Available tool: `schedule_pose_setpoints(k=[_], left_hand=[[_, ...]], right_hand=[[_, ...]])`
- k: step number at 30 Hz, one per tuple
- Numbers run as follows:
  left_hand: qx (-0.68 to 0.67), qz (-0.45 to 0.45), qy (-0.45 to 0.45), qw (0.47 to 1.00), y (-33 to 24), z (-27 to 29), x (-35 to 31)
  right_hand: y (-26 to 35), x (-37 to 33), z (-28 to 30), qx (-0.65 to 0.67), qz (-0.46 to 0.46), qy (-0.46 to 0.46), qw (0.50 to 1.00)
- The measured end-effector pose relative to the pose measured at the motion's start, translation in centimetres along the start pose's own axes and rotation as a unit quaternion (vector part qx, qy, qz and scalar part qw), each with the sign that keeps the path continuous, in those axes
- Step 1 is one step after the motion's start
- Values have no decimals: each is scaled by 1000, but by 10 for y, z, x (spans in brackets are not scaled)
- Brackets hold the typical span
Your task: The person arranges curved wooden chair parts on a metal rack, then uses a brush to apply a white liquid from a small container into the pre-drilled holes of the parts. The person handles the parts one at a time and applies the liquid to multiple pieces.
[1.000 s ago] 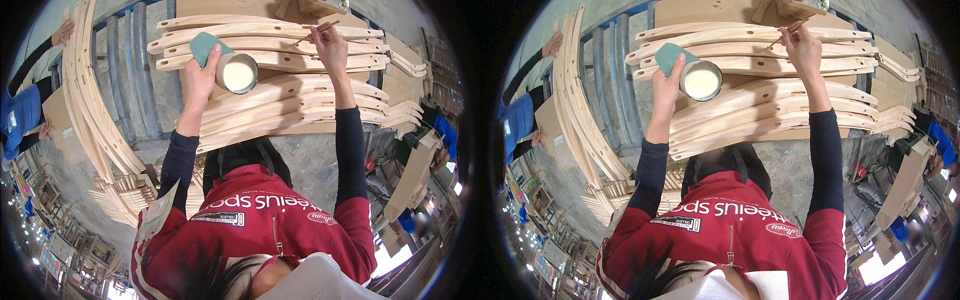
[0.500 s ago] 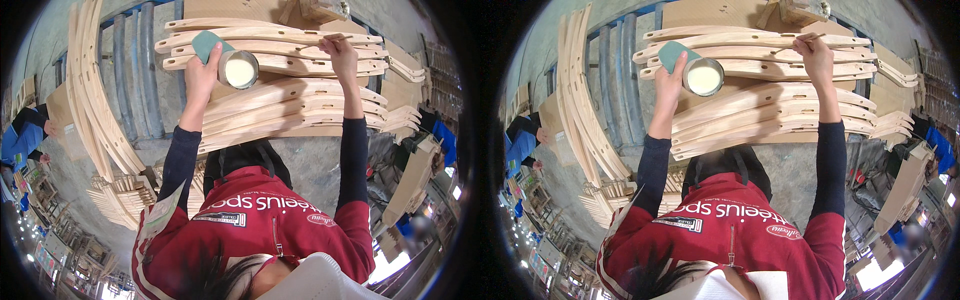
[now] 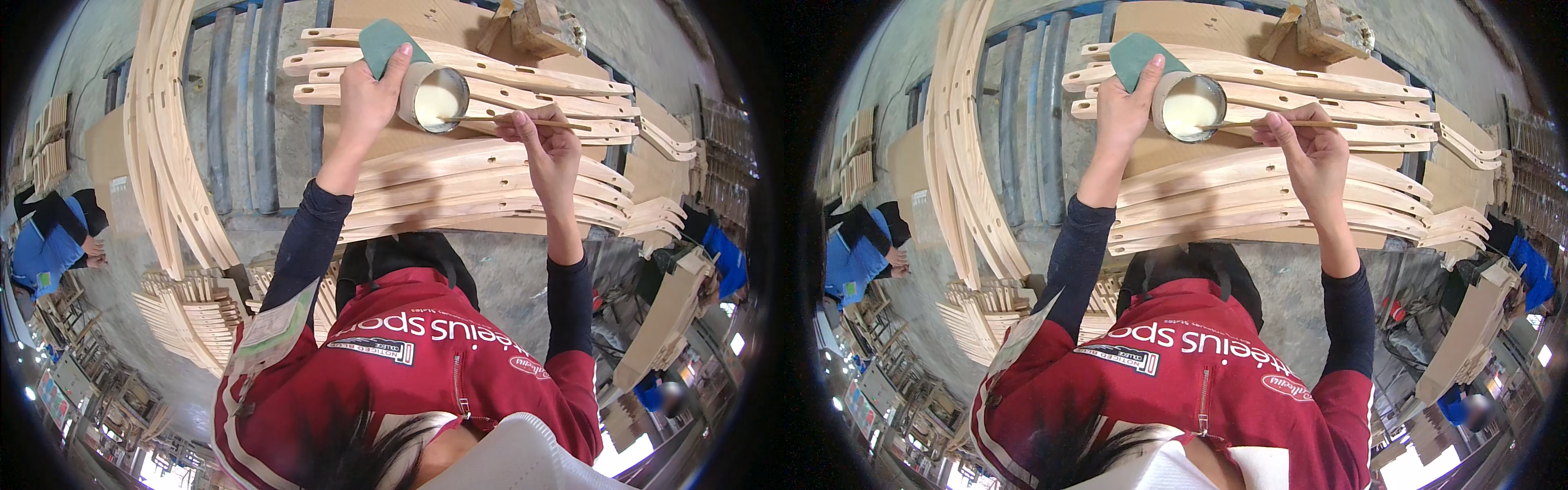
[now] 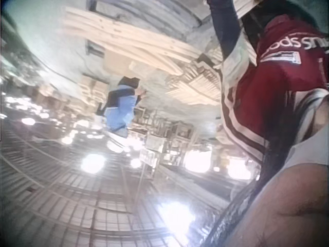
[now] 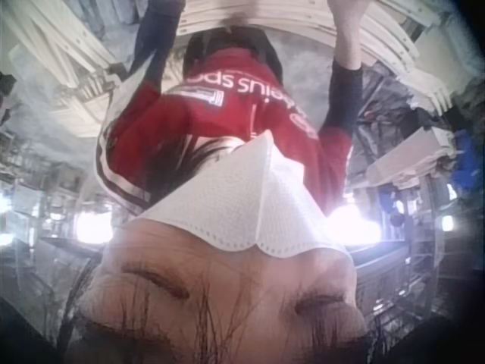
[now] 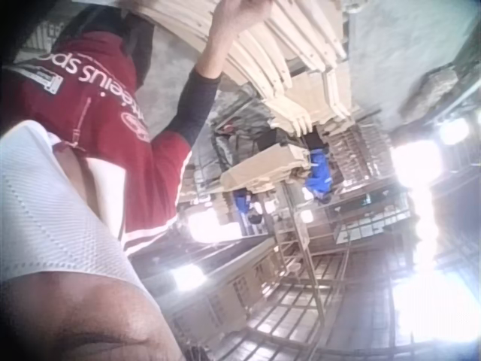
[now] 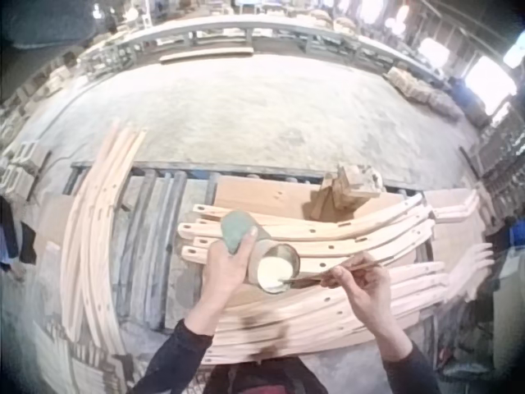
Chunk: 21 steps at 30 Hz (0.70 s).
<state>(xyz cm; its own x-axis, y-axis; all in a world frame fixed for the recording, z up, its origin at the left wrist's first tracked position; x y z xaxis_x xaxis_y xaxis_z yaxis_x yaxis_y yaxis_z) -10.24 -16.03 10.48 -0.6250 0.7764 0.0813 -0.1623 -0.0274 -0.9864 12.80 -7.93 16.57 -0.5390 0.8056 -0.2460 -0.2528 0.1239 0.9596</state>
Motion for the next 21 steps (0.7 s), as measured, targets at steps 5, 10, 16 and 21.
schedule_pose_setpoints(k=[5, 10, 16, 21], left_hand=[[-22, -26, -27, 999, 3, 3, -3], [-40, -1, -24, 999, 19, 2, -4], [-33, -12, -22, 999, 21, 0, -9], [11, 30, -48, 998, 36, 15, -18]], right_hand=[[-13, 3, 6, 121, -86, 12, 989], [-17, 8, -1, 225, -162, 6, 961], [-46, 33, 21, 233, -210, 28, 949], [-32, 74, 56, 55, -55, -145, 986]])
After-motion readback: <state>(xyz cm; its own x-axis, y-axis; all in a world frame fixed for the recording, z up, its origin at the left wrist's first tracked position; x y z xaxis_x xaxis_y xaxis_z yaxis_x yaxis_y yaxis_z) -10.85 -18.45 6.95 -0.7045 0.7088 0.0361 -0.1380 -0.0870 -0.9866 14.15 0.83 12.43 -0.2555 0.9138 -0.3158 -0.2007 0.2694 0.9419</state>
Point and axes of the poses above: each hand's wrist, its own x-axis towards the middle knuckle, its own z-axis out of the back of the hand, y = z × x, the point moved 4 cm from there along x, towards the middle knuckle, and after that the axes turned 13 degrees about -z, right-handed, at the moved point
